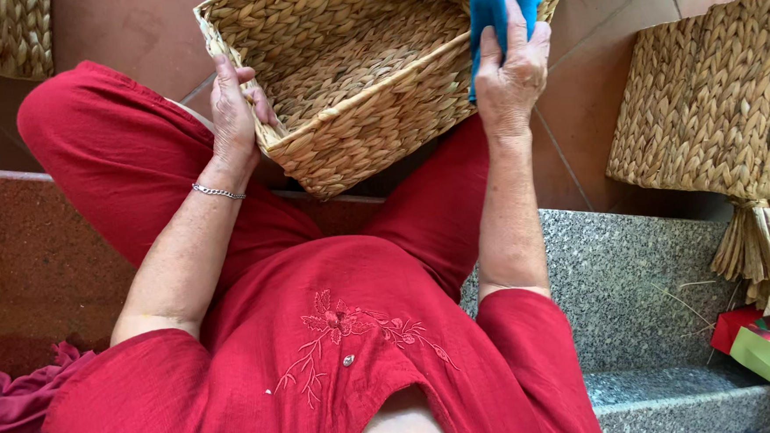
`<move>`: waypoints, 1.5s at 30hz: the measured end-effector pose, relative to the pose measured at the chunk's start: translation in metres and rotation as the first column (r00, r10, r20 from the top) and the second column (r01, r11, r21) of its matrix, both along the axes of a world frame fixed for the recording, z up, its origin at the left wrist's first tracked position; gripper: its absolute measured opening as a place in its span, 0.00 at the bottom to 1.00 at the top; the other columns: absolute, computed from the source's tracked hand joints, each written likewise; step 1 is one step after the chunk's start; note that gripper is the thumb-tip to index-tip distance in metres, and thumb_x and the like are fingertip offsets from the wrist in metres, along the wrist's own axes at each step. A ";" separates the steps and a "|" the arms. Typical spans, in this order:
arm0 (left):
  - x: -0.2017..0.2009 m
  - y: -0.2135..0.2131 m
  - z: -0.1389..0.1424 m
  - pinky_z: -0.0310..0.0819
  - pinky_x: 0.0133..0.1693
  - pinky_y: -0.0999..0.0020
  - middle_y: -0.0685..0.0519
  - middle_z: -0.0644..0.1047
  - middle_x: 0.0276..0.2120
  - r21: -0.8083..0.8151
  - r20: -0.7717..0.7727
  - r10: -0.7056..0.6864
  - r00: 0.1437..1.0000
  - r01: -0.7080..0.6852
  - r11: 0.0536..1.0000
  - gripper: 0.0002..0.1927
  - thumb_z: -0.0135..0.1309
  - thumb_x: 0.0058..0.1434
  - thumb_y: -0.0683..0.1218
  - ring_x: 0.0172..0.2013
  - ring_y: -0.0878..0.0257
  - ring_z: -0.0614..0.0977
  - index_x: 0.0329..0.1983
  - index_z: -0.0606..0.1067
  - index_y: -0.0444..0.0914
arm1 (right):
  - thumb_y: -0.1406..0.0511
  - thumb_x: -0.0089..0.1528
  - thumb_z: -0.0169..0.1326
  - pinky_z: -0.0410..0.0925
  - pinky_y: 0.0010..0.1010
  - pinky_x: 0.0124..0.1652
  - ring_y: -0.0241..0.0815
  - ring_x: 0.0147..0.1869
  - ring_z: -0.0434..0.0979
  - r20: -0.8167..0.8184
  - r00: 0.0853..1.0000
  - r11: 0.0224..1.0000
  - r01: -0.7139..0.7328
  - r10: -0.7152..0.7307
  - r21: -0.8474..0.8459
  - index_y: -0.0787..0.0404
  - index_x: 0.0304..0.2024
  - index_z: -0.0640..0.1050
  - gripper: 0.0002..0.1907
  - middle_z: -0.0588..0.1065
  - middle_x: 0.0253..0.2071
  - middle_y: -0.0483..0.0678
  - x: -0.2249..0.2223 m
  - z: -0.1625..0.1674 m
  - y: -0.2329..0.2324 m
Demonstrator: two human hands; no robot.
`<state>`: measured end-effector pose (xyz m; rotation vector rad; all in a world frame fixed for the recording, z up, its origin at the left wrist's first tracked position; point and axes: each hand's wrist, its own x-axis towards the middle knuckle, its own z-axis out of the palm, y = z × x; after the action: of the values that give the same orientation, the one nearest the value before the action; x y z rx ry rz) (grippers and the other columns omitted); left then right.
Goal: The person sits on the floor and wipes woven water-hyacinth storage baskets one at a time with a blue cloth, rotating each basket to clean its sides, inside and edges, then sets it aside and picks up the next basket.
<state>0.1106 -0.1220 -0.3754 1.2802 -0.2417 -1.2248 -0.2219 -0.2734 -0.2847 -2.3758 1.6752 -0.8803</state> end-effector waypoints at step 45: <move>-0.049 0.023 0.082 0.74 0.41 0.52 0.45 0.78 0.24 0.414 0.910 -0.366 -0.193 0.436 0.799 0.16 0.61 0.71 0.57 0.30 0.46 0.81 0.41 0.78 0.40 | 0.66 0.72 0.55 0.65 0.48 0.66 0.67 0.67 0.70 0.270 0.924 0.949 0.303 -0.271 -0.084 0.61 0.72 0.65 0.26 0.66 0.65 0.66 -0.018 -0.067 -0.016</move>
<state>0.0618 -0.0987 -0.2934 1.9394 -1.9844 -0.3994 -0.2398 -0.2893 -0.3517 -2.0022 1.9378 -1.3120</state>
